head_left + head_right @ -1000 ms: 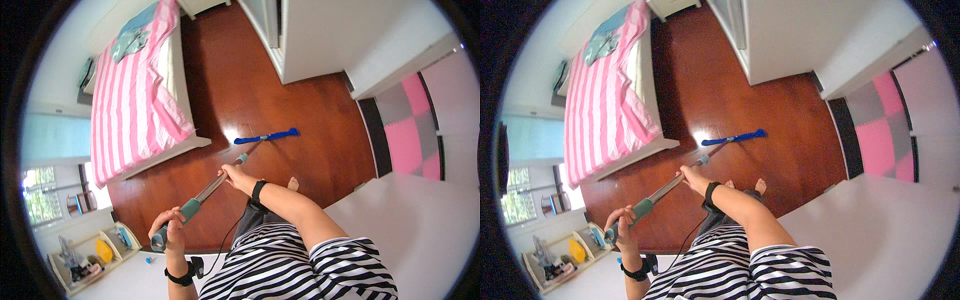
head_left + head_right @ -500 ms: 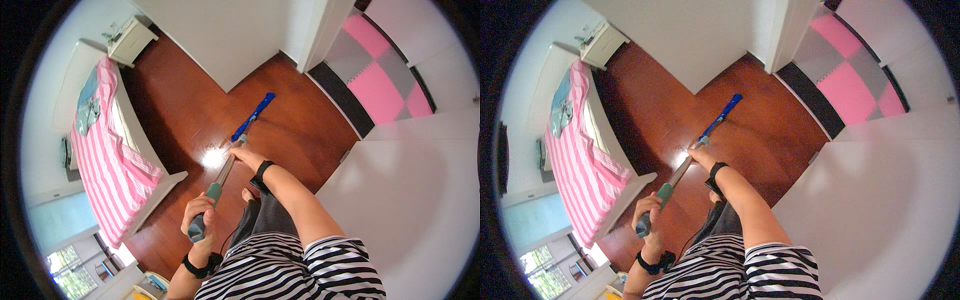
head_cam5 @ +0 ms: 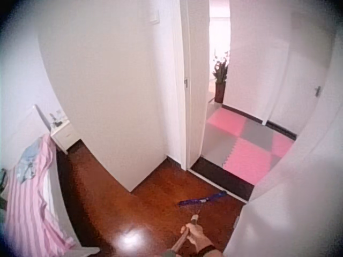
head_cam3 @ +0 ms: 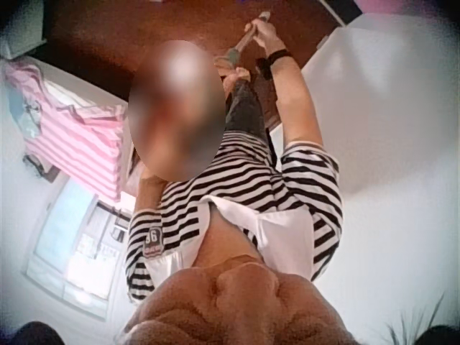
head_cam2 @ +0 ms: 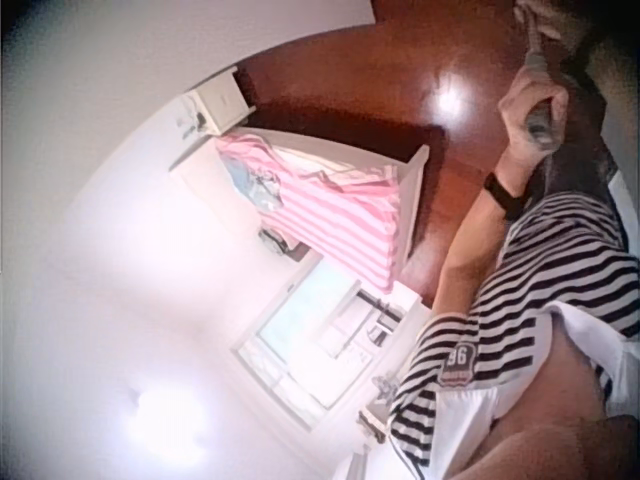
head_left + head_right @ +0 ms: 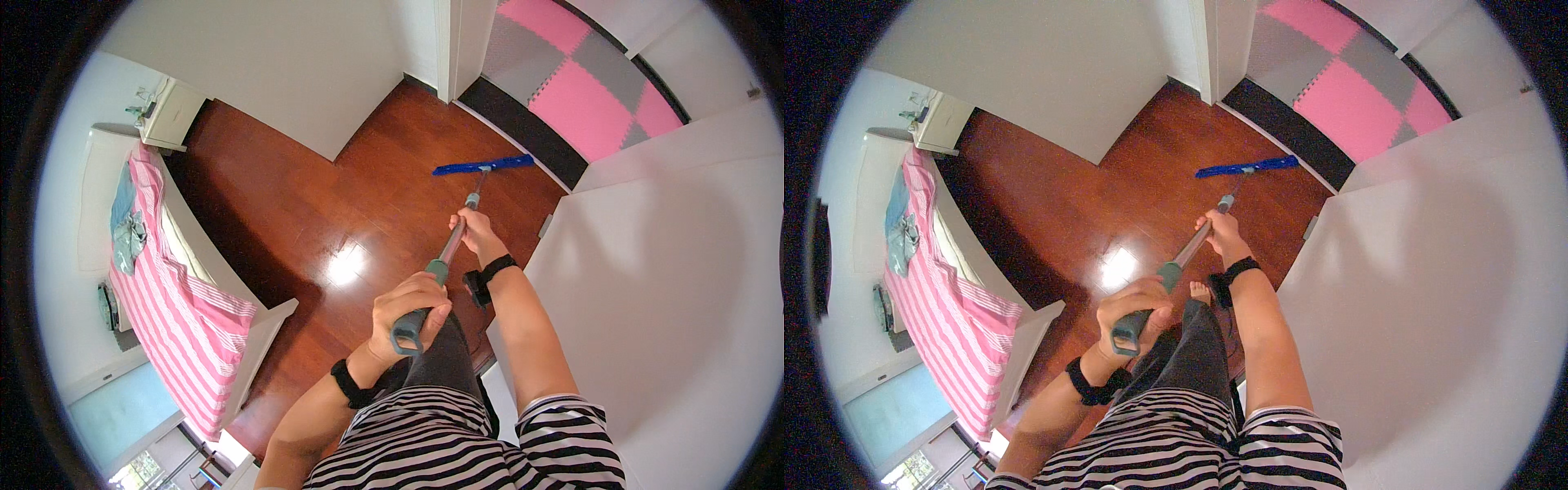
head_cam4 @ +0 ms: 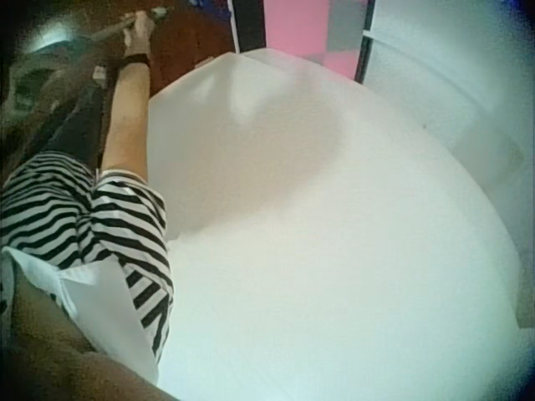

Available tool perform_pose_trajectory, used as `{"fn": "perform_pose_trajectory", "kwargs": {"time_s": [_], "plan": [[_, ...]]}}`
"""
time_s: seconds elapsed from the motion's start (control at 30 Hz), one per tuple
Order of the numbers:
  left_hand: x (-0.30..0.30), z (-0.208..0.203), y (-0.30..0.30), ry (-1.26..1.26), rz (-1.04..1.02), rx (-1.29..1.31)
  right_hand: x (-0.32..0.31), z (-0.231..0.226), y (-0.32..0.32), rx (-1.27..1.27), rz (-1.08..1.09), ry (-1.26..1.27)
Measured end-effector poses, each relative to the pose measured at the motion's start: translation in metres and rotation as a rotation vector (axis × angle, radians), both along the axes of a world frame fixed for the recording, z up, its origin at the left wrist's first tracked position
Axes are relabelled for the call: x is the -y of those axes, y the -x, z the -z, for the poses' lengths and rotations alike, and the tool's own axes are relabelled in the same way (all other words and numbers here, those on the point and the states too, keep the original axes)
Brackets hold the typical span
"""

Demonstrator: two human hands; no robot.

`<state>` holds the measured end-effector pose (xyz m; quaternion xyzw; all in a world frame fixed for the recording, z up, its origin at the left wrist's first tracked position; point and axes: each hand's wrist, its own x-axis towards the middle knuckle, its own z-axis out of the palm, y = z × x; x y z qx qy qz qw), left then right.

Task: The person mops the wooden floor of a bedroom using a blue flat mop. They move the mop back and forth across the floor, covering areas near the bed, nightstand, and doorway.

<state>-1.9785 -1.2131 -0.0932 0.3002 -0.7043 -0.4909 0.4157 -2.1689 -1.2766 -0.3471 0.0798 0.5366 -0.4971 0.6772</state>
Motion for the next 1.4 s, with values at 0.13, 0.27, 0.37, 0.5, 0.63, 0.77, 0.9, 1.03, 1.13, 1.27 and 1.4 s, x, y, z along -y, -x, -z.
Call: {"fn": "perform_pose_trajectory", "kwargs": {"time_s": [0.13, 0.27, 0.37, 0.5, 0.63, 0.77, 0.9, 1.03, 1.13, 1.27, 1.4], "plan": [[-0.011, -0.004, -0.021, -0.003, 0.087, -0.005, -0.023, -0.007, -0.014, -0.079, -0.026, -0.137], [-0.038, -0.011, -0.068, -0.039, 0.094, 0.018, -0.057, -0.009, -0.06, -0.058, -0.101, -0.15], [-0.066, -0.017, -0.113, -0.042, 0.088, 0.01, -0.087, -0.01, -0.104, -0.017, -0.126, -0.135], [-0.113, -0.028, -0.183, -0.102, -0.026, 0.028, -0.124, -0.013, -0.187, -0.006, -0.134, -0.188], [-0.162, -0.048, -0.259, -0.083, -0.146, 0.085, -0.166, -0.018, -0.272, 0.113, -0.288, -0.125], [-0.212, -0.074, -0.322, -0.129, -0.306, 0.177, -0.205, -0.012, -0.363, 0.052, -0.515, -0.143], [-0.249, -0.094, -0.352, -0.168, -0.529, 0.213, -0.237, -0.007, -0.421, 0.13, -0.769, -0.013], [-0.27, -0.107, -0.365, -0.219, -0.665, 0.267, -0.249, -0.021, -0.461, 0.143, -0.746, -0.205], [-0.273, -0.114, -0.368, -0.147, -0.679, 0.279, -0.24, -0.043, -0.47, 0.167, -0.681, -0.313], [-0.265, -0.115, -0.357, -0.076, -0.661, 0.209, -0.23, -0.054, -0.455, 0.118, -0.717, -0.209], [-0.246, -0.101, -0.316, -0.073, -0.662, 0.211, -0.209, -0.016, -0.406, -0.006, -0.747, -0.059]]}}
